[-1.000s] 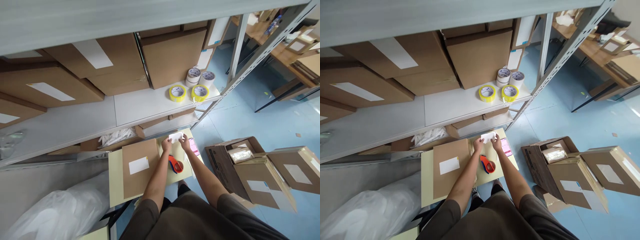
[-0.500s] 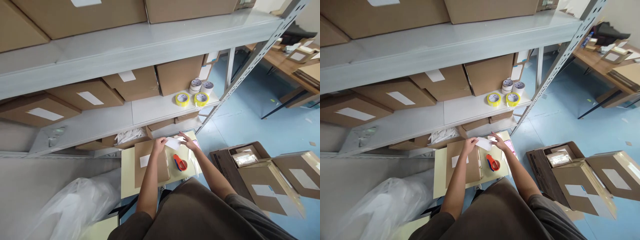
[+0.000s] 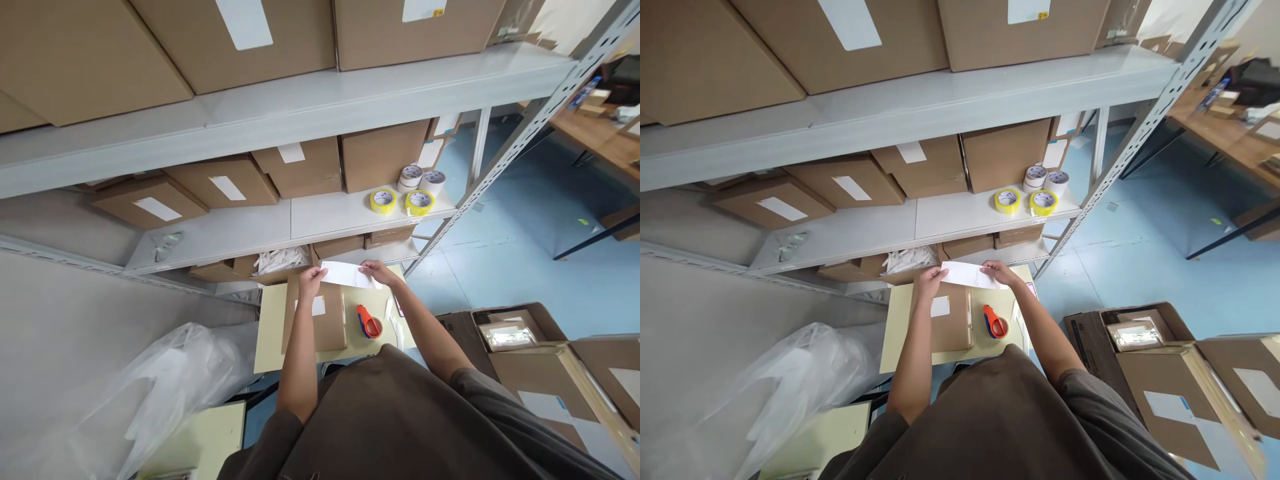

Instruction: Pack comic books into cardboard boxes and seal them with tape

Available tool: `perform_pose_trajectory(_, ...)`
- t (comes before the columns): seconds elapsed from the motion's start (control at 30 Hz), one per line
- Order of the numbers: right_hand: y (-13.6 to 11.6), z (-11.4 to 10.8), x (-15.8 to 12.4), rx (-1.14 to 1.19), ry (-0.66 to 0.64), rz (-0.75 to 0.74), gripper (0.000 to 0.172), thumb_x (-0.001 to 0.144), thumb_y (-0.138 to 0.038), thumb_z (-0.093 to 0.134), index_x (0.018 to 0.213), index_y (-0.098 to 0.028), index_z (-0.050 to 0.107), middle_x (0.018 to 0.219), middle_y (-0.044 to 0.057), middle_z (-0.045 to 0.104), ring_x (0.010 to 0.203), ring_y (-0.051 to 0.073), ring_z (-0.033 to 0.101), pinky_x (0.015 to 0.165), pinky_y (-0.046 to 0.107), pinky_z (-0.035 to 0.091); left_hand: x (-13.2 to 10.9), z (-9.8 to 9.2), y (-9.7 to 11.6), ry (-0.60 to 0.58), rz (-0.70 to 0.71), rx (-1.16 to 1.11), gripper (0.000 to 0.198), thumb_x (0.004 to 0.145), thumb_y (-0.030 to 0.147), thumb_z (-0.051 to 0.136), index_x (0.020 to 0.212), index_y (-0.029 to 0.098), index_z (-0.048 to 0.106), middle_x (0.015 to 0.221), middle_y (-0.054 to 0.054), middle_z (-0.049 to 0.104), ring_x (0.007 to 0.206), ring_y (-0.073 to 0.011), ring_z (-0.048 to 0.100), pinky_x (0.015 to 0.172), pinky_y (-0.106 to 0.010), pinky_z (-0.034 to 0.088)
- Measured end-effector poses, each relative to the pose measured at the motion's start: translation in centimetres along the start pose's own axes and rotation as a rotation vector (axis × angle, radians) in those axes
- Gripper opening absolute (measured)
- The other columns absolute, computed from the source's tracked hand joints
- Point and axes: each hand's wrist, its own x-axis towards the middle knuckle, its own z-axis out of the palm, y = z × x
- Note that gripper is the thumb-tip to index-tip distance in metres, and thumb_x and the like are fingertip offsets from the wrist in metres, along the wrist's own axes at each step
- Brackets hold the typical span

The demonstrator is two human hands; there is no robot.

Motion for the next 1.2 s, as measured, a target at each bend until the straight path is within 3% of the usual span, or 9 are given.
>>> perform_pose_trajectory(0.27,0.8,-1.2,-0.2,0.006,0.007,-0.001,0.048,0.086,-0.070,0.073,0.080,-0.023,0.068,0.075,0.000,0.064,0.068,0.018,0.057,0.065,0.030,0.045,-2.1,0.5,-0.4,0.168,0.001,-0.046,0.040,0.070,0.056,0.091,0.077,0.020,0.076,0.075,0.000,0.070,0.074,-0.0171,0.063,0.070,-0.027,0.047)
perform_pose_trajectory(0.37,1.7,-1.4,-0.3,-0.025,-0.043,0.018,0.041,0.077,-0.059,0.083,0.091,-0.023,0.071,0.085,0.002,0.071,0.076,0.021,0.063,0.068,0.031,0.049,-2.0,0.3,-0.2,0.154,-0.010,-0.056,0.042,0.070,0.059,0.090,0.079,0.020,0.077,0.075,0.000,0.069,0.073,-0.0172,0.062,0.068,-0.027,0.048)
perform_pose_trajectory(0.5,3.6,-1.2,0.1,-0.219,-0.051,0.043,0.024,0.075,-0.040,0.078,0.090,-0.023,0.071,0.086,0.002,0.073,0.075,0.021,0.064,0.070,0.032,0.051,-2.0,0.4,-0.5,0.281,-0.036,-0.131,0.045,0.069,0.061,0.090,0.085,0.020,0.079,0.080,-0.001,0.072,0.078,-0.0183,0.065,0.072,-0.028,0.049)
perform_pose_trajectory(0.63,6.2,-0.5,0.5,-0.481,0.092,0.000,0.007,0.074,-0.019,0.067,0.079,-0.024,0.069,0.093,0.006,0.077,0.093,0.027,0.070,0.091,0.040,0.055,-2.7,0.2,-2.0,0.357,-0.133,-0.176,0.052,0.060,0.063,0.093,0.085,0.019,0.079,0.080,-0.002,0.075,0.080,-0.0193,0.067,0.074,-0.029,0.050)
perform_pose_trajectory(0.73,8.0,-0.2,-0.2,-0.584,0.207,0.004,0.019,0.067,-0.010,0.064,0.078,-0.025,0.070,0.106,0.011,0.078,0.117,0.032,0.067,0.108,0.048,0.050,-3.3,0.0,-3.3,0.346,-0.213,-0.187,0.054,0.055,0.062,0.094,0.081,0.018,0.077,0.073,-0.001,0.073,0.070,-0.0167,0.065,0.067,-0.028,0.048)
perform_pose_trajectory(0.83,8.8,0.4,-1.9,-0.542,0.403,0.077,0.036,0.067,-0.011,0.064,0.100,-0.023,0.076,0.133,0.016,0.071,0.136,0.035,0.059,0.117,0.052,0.045,-3.7,-0.1,-3.9,0.293,-0.275,-0.288,0.051,0.050,0.050,0.098,0.082,0.017,0.076,0.074,-0.002,0.075,0.068,-0.0170,0.067,0.065,-0.028,0.050)
perform_pose_trajectory(0.9,8.3,1.8,-3.2,-0.464,0.550,0.093,0.041,0.074,-0.020,0.065,0.114,-0.023,0.075,0.141,0.017,0.066,0.139,0.035,0.057,0.117,0.053,0.045,-3.9,-0.1,-3.8,0.251,-0.306,-0.368,0.047,0.047,0.038,0.097,0.084,0.017,0.077,0.079,-0.004,0.079,0.073,-0.0194,0.072,0.068,-0.029,0.053)
perform_pose_trajectory(0.97,6.7,4.2,-4.2,-0.362,0.584,0.065,0.037,0.083,-0.033,0.064,0.118,-0.025,0.073,0.136,0.015,0.070,0.131,0.033,0.063,0.111,0.052,0.050,-4.1,-0.2,-3.4,0.197,-0.335,-0.426,0.042,0.047,0.029,0.093,0.084,0.017,0.077,0.081,-0.006,0.079,0.078,-0.0212,0.074,0.071,-0.030,0.054)
perform_pose_trajectory(1.2,-0.3,16.6,-5.0,0.009,0.332,0.070,0.044,0.090,-0.067,0.067,0.096,-0.023,0.072,0.094,0.007,0.077,0.088,0.024,0.070,0.079,0.037,0.056,-6.2,-2.0,-2.2,-0.027,-0.310,-0.565,0.036,0.052,0.029,0.087,0.083,0.016,0.075,0.088,-0.011,0.080,0.087,-0.0255,0.076,0.077,-0.035,0.057)
